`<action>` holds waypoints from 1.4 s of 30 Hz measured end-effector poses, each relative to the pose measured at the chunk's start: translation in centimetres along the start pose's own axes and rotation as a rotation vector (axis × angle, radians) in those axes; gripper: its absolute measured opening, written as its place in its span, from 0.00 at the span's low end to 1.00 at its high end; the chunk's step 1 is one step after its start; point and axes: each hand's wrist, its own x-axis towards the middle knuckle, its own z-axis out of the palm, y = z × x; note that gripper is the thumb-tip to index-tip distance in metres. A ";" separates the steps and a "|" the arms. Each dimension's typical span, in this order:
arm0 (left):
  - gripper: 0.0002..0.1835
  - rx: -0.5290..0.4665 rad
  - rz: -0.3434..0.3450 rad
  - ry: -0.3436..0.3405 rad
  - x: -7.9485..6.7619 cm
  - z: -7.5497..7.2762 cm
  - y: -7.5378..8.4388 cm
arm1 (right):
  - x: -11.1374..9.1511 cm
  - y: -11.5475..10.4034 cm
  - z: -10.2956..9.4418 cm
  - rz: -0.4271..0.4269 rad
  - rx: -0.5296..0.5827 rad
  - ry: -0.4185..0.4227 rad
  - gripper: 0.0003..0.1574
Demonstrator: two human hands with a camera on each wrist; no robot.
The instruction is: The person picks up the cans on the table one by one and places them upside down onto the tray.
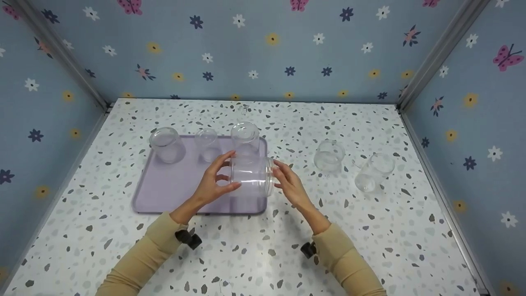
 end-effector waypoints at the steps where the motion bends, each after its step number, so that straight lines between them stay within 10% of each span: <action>1: 0.41 0.009 -0.008 0.009 -0.1 -0.1 0.0 | 0.1 0.1 -0.1 -0.008 -0.011 -0.008 0.30; 10: 0.41 0.105 -0.073 0.066 -0.6 -1.2 0.1 | 0.6 -0.2 -1.3 -0.054 -0.242 0.006 0.26; 17: 0.47 0.210 -0.108 0.109 -0.7 -1.6 -4.5 | 1.6 0.5 -3.1 -0.076 -0.373 0.031 0.29; 42: 0.49 0.396 -0.320 0.082 -1.8 -5.0 -3.5 | 4.7 -0.3 -7.9 0.017 -0.870 0.026 0.41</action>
